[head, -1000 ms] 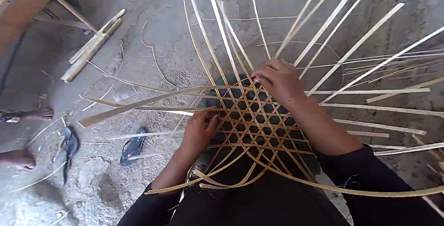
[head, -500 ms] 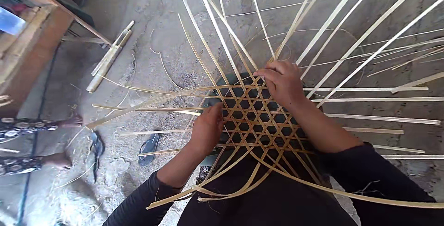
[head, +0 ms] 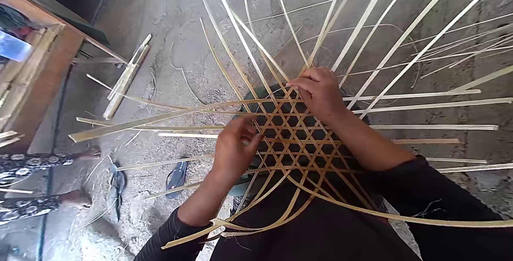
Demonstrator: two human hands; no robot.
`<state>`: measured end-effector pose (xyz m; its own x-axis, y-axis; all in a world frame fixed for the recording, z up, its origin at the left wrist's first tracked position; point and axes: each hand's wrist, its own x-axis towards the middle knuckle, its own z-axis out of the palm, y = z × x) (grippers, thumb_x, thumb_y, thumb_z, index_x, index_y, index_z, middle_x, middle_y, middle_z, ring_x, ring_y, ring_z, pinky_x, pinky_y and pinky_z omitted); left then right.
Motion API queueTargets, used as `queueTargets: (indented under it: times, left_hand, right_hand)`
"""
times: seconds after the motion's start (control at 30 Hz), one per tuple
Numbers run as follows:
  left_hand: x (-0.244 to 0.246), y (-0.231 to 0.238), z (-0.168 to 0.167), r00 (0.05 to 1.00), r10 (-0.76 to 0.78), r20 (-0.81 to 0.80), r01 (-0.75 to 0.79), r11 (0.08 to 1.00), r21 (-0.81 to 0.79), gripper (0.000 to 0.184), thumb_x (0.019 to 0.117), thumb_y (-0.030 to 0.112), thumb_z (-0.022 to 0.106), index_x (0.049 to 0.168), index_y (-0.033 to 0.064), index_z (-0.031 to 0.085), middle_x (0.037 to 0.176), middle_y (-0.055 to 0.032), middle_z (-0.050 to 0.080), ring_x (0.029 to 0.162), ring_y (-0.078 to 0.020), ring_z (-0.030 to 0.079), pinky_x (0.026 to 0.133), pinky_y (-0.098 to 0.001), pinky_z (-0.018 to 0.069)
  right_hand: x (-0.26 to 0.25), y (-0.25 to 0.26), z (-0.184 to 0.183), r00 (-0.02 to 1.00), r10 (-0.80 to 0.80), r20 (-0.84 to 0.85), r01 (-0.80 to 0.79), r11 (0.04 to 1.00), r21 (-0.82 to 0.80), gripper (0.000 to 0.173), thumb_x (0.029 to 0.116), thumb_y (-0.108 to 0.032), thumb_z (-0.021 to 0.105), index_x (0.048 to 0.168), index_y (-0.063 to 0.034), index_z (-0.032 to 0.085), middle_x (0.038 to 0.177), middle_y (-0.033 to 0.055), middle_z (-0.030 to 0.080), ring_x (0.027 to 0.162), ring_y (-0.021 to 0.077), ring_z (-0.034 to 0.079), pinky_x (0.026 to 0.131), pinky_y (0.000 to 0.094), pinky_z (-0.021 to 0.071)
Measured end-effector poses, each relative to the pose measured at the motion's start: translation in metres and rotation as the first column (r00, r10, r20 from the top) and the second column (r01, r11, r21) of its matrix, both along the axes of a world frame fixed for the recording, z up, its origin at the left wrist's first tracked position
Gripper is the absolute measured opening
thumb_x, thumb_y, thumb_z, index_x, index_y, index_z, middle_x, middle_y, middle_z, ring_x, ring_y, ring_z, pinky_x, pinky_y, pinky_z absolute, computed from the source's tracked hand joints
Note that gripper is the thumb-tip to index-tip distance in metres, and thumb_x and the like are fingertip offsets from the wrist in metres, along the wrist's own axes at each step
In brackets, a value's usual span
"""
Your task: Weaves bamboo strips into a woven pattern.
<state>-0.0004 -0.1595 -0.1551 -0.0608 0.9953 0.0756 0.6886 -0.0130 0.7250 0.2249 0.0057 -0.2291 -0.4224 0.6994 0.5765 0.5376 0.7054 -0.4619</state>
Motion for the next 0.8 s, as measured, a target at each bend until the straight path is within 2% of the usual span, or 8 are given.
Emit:
queueTargets:
  times: [0.03,0.1,0.17,0.23,0.4,0.6,0.7,0.8]
  left_hand:
    - [0.004,0.001,-0.003,0.956,0.051,0.289,-0.056,0.998,0.008,0.028,0.0967,0.007,0.065,0.124,0.0045,0.063,0.098,-0.0061,0.071,0.084,-0.0151,0.073,0.077,-0.0336,0.0638]
    - [0.007,0.008,-0.025,0.611,0.164,0.774,-0.173,0.982,-0.071,0.019,0.1049,0.007,0.036,0.113,0.0087,0.053,0.098,-0.0059,0.068,0.09,-0.0193,0.071,0.088,-0.04,0.0596]
    - [0.011,0.019,-0.049,0.251,0.335,0.908,-0.359,0.904,-0.234,0.03,0.1105,0.019,0.021,0.099,0.014,0.048,0.082,-0.002,0.067,0.076,-0.0158,0.069,0.08,-0.0337,0.0587]
    - [0.012,0.031,-0.054,0.064,0.477,0.876,-0.444,0.8,-0.403,0.031,0.1116,0.022,0.021,0.096,0.0122,0.046,0.071,-0.0015,0.062,0.061,-0.0125,0.065,0.065,-0.0269,0.058]
    - [-0.012,0.044,-0.047,0.283,0.517,0.808,-0.156,0.856,-0.493,0.033,0.112,0.014,0.036,0.144,0.0103,0.045,0.085,-0.0031,0.06,0.064,-0.0093,0.062,0.066,-0.0227,0.0576]
    - [0.008,0.023,-0.066,0.383,0.301,0.873,-0.365,0.918,-0.157,0.022,0.1084,0.012,0.038,0.102,0.0023,0.057,0.082,-0.0064,0.071,0.074,-0.015,0.072,0.075,-0.0307,0.0614]
    - [0.014,0.008,-0.076,0.667,0.058,0.743,-0.255,0.954,0.155,0.039,0.1024,0.011,0.045,0.134,-0.0096,0.054,0.119,-0.0182,0.07,0.109,-0.0258,0.07,0.099,-0.0424,0.0573]
    - [0.022,0.009,-0.056,0.63,0.178,0.756,-0.261,0.965,-0.01,0.056,0.1058,0.008,0.044,0.157,-0.0075,0.026,0.142,-0.0219,0.059,0.131,-0.0252,0.06,0.112,-0.0385,0.0475]
  right_hand:
    - [0.0,0.0,-0.001,1.0,0.005,0.002,-0.005,1.0,-0.003,0.027,0.1047,-0.014,0.054,0.115,-0.0204,0.078,0.107,0.0116,0.071,0.107,0.0314,0.065,0.094,0.0506,0.0481]
    - [-0.001,0.001,-0.001,1.0,0.005,0.008,-0.005,1.0,-0.007,0.027,0.1048,-0.015,0.054,0.115,-0.0214,0.078,0.107,0.0108,0.071,0.106,0.0307,0.064,0.094,0.0503,0.0479]
    - [-0.001,0.0,0.001,1.0,0.004,0.007,-0.004,1.0,-0.008,0.026,0.1045,-0.015,0.055,0.115,-0.0211,0.078,0.106,0.0107,0.071,0.105,0.0305,0.065,0.093,0.0503,0.0484]
    - [-0.001,0.001,0.002,1.0,0.008,0.007,-0.008,1.0,-0.005,0.026,0.104,-0.014,0.055,0.115,-0.0202,0.078,0.107,0.0113,0.071,0.106,0.0314,0.064,0.093,0.0509,0.048]
    - [0.002,0.003,0.001,1.0,0.001,0.011,-0.001,1.0,-0.018,0.027,0.1037,-0.013,0.054,0.115,-0.0208,0.078,0.11,0.0111,0.071,0.108,0.0319,0.064,0.095,0.0512,0.048]
    - [0.0,0.001,0.003,1.0,0.024,-0.018,-0.024,0.999,-0.041,0.025,0.1046,-0.018,0.056,0.114,-0.0211,0.078,0.109,0.0092,0.071,0.108,0.0304,0.063,0.096,0.052,0.0474]
    - [-0.001,0.002,0.001,0.999,0.024,-0.03,-0.025,0.999,-0.027,0.024,0.1044,-0.019,0.057,0.114,-0.0211,0.079,0.108,0.0093,0.071,0.108,0.0301,0.063,0.097,0.0508,0.0479]
    - [0.0,0.002,0.001,1.0,0.022,-0.021,-0.023,0.999,-0.024,0.024,0.1043,-0.019,0.057,0.114,-0.021,0.079,0.107,0.0099,0.071,0.106,0.0308,0.064,0.095,0.0521,0.0479]
